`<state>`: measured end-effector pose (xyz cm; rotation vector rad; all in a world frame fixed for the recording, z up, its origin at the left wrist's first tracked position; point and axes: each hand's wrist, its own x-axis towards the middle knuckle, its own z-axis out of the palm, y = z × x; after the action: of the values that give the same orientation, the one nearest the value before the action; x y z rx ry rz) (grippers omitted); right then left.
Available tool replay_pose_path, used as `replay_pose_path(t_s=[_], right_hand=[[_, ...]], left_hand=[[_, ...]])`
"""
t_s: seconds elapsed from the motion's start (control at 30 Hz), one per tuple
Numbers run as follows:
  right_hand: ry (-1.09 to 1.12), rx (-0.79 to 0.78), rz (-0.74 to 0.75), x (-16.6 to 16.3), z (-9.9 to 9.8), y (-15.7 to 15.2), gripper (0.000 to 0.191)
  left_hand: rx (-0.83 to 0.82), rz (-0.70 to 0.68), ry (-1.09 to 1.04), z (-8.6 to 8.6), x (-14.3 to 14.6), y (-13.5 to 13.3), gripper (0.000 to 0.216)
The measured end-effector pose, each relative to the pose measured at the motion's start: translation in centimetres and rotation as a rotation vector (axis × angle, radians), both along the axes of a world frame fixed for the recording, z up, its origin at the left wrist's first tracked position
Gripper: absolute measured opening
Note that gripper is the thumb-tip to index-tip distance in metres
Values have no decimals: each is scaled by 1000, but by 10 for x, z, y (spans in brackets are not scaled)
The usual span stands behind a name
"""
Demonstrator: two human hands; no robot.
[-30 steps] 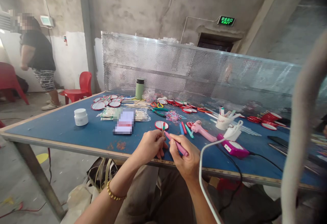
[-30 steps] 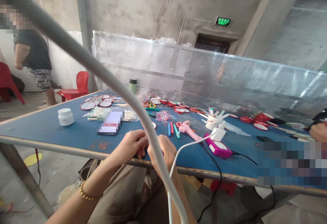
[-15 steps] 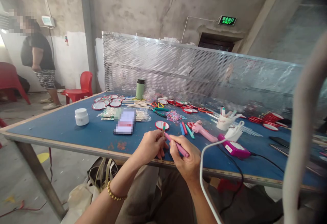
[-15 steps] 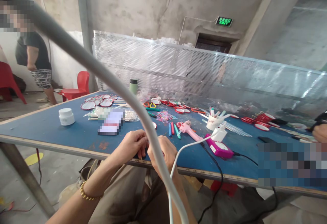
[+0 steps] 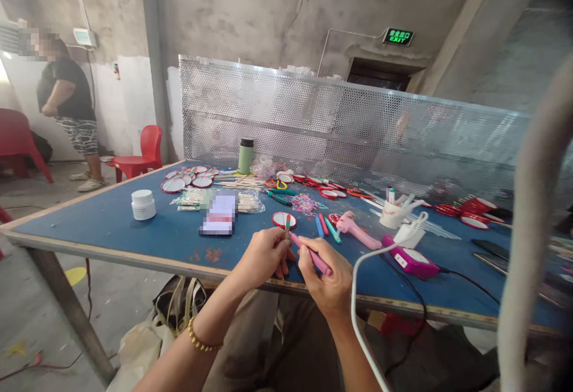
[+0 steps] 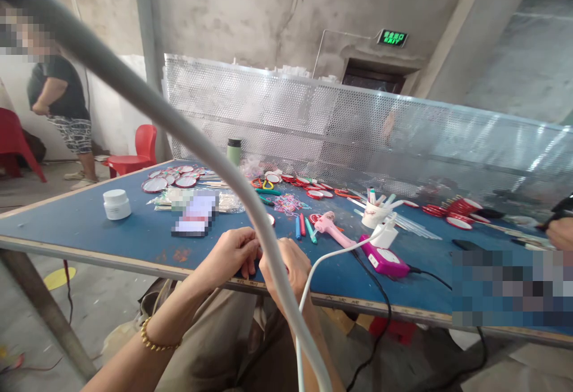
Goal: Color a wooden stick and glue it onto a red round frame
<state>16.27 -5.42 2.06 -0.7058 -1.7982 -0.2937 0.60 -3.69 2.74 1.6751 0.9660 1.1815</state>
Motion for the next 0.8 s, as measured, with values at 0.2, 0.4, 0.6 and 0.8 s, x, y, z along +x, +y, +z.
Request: replay_pose_path(t_s=[0.2, 0.4, 0.6, 0.8], right_hand=[[-19, 7, 25, -1, 2, 1, 21], [2, 1, 2, 0, 0, 1, 20], [-20, 14, 21, -1, 0, 0, 23], [10, 18, -18, 0, -2, 1, 20]], left_hand=[[13, -3, 0, -2, -1, 2, 19], [10, -1, 9, -1, -1, 1, 20], [9, 1, 5, 1, 0, 0, 19], [-2, -2, 8, 0, -1, 1, 21]])
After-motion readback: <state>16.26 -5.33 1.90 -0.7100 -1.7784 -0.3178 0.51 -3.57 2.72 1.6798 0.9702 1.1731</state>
